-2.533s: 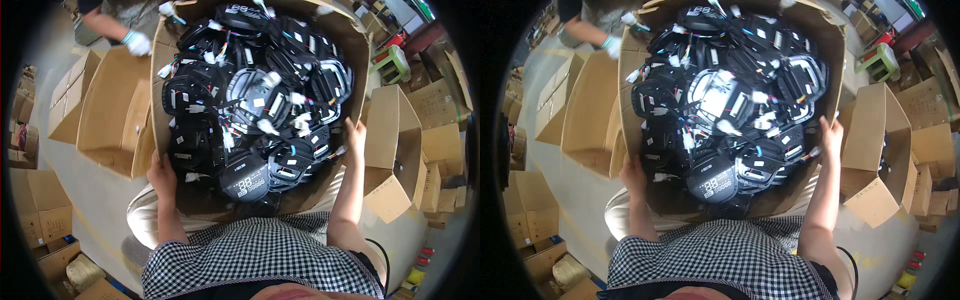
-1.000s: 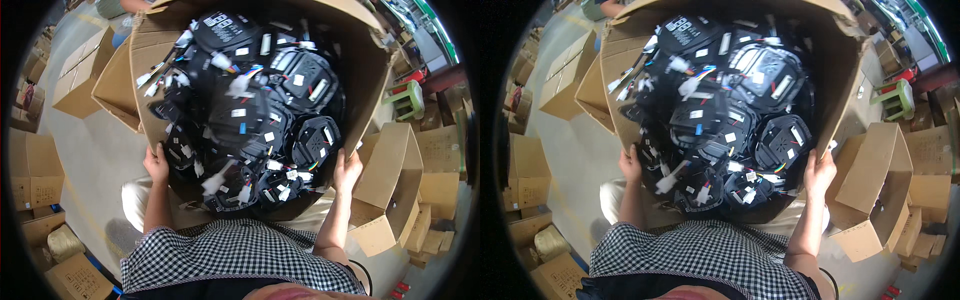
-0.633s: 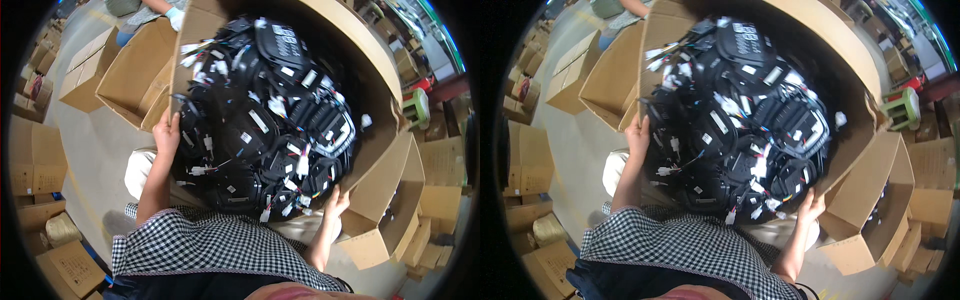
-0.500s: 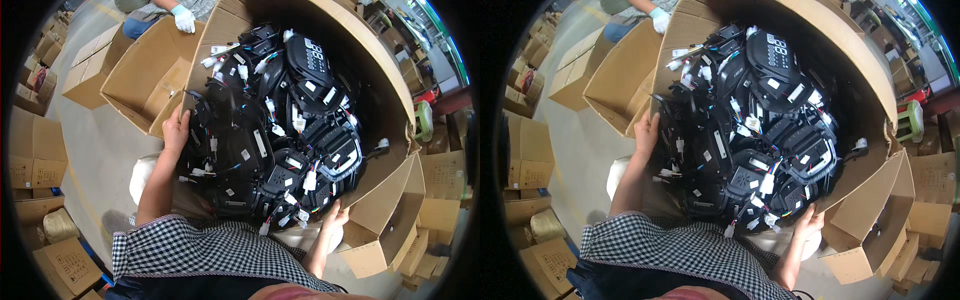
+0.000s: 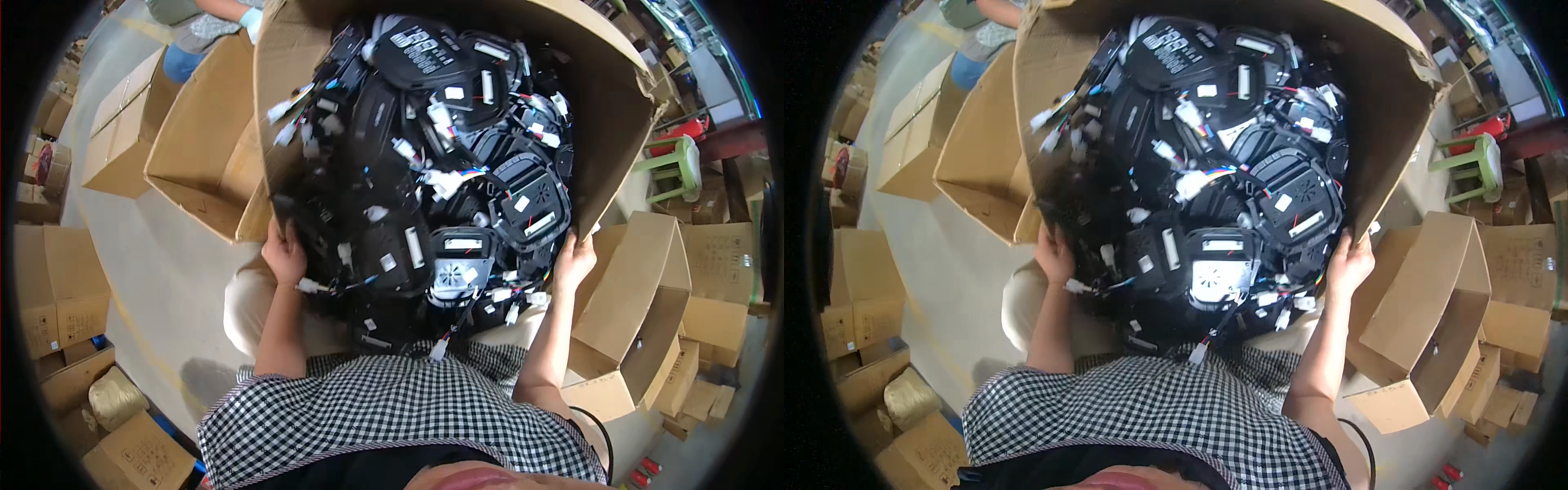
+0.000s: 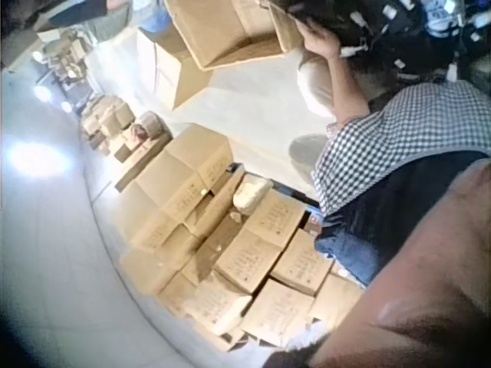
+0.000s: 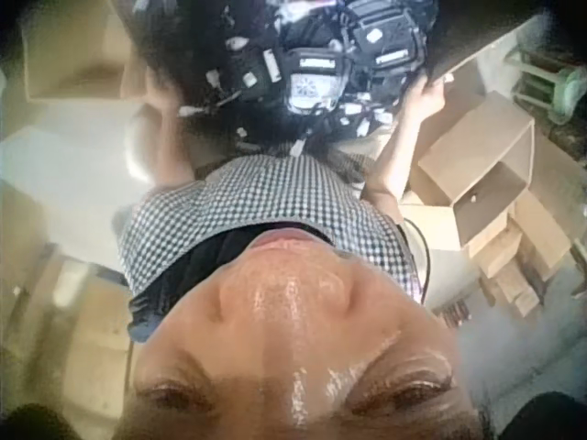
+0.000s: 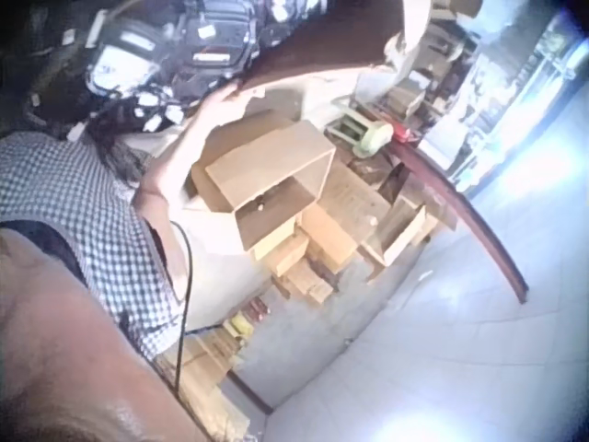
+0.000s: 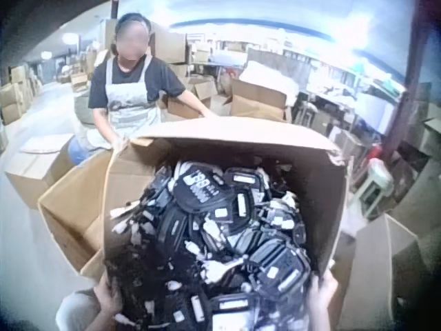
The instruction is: The person connects testing wires to a power unit, pulls a box of digital displays onto their lap, and plugs the connectors of the displays into the test cable one by one by hand.
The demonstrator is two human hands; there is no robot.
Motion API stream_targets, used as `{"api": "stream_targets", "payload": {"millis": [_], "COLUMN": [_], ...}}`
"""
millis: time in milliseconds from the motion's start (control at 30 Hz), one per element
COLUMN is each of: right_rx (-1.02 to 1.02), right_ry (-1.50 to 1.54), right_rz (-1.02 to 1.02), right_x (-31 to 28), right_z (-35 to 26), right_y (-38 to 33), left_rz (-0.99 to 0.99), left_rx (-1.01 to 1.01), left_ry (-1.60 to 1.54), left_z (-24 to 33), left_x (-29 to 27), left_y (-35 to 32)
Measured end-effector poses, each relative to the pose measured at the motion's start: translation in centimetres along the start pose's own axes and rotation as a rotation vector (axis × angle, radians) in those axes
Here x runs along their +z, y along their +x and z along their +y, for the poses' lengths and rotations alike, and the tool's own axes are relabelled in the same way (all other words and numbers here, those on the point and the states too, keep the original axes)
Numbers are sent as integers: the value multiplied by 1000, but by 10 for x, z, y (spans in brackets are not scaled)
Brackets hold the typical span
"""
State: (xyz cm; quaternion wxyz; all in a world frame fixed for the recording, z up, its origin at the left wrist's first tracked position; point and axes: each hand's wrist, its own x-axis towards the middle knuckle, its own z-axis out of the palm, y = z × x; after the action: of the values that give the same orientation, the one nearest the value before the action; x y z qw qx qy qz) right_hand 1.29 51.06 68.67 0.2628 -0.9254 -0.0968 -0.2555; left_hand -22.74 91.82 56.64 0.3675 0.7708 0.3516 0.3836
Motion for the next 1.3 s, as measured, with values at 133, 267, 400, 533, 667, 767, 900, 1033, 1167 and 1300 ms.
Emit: {"api": "stream_targets", "payload": {"millis": [133,267,400,533,667,767,900,1033,1167,1300], "right_rx": [133,127,121,139,190,200,171,221,237,258], "right_ry": [209,258,276,-8,76,138,115,148,71,73], "right_rz": [-44,-51,-62,-172,-137,-84,-75,-135,-112,-147], "right_x": [-8,2,21,13,1,-2,-3,-6,3,3], "right_z": [33,27,40,27,16,20,31,26,27,31], "right_y": [-9,-11,1,21,1,-12,-24,-20,-13,-12], "left_rz": [3,66,27,-32,-76,-153,-223,-205,-196,-225], "left_rx": [-50,-17,11,78,38,37,18,4,-13,-34], "left_ry": [233,172,296,278,378,536,668,686,638,625], "left_z": [19,18,9,18,25,28,26,31,33,28], "left_x": [-2,9,17,15,5,-9,-9,-8,-3,-1], "left_y": [4,20,43,45,35,28,18,18,20,23]}}
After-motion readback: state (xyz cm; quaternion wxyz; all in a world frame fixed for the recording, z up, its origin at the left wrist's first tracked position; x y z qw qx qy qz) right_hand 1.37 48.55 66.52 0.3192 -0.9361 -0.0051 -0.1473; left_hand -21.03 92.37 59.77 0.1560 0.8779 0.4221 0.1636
